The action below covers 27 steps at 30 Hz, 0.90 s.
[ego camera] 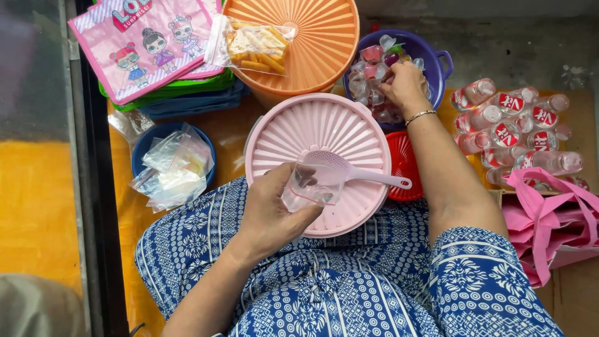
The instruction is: The person is packing small jelly cups and snacks into individual plastic bags while sitting on the floor.
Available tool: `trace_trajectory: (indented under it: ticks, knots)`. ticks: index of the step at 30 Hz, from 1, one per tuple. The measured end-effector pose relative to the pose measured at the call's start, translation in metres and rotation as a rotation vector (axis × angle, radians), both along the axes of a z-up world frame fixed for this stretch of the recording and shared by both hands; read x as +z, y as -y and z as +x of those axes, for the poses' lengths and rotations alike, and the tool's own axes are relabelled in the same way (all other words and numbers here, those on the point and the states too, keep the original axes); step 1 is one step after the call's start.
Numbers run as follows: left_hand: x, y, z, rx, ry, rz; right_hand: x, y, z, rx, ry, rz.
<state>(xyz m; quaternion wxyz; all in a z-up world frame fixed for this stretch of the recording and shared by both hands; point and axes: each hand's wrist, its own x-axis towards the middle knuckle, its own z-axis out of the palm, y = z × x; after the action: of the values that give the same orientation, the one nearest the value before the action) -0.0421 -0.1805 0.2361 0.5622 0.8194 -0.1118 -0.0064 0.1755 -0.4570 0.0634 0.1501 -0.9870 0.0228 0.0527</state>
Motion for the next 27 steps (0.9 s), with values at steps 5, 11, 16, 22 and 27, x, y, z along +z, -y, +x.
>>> trace_trajectory:
  ticks: [5,11,16,22,27]
  knots:
    - [0.004,0.008,-0.002,-0.023,0.024,-0.013,-0.005,0.007,-0.002,-0.045,-0.148,-0.063]
    - [-0.005,0.012,-0.005,0.056,0.091,-0.098,-0.034,0.036,0.003,-0.051,0.151,0.239]
    - [-0.018,0.012,-0.008,0.077,0.231,0.032,0.093,-0.009,-0.075,-0.21,-0.016,1.236]
    - [-0.027,0.024,-0.016,0.1,0.4,0.15,0.163,-0.031,-0.165,0.249,0.099,1.421]
    - [-0.017,0.027,-0.026,0.074,0.465,0.197,0.214,-0.072,-0.218,0.633,0.296,0.919]
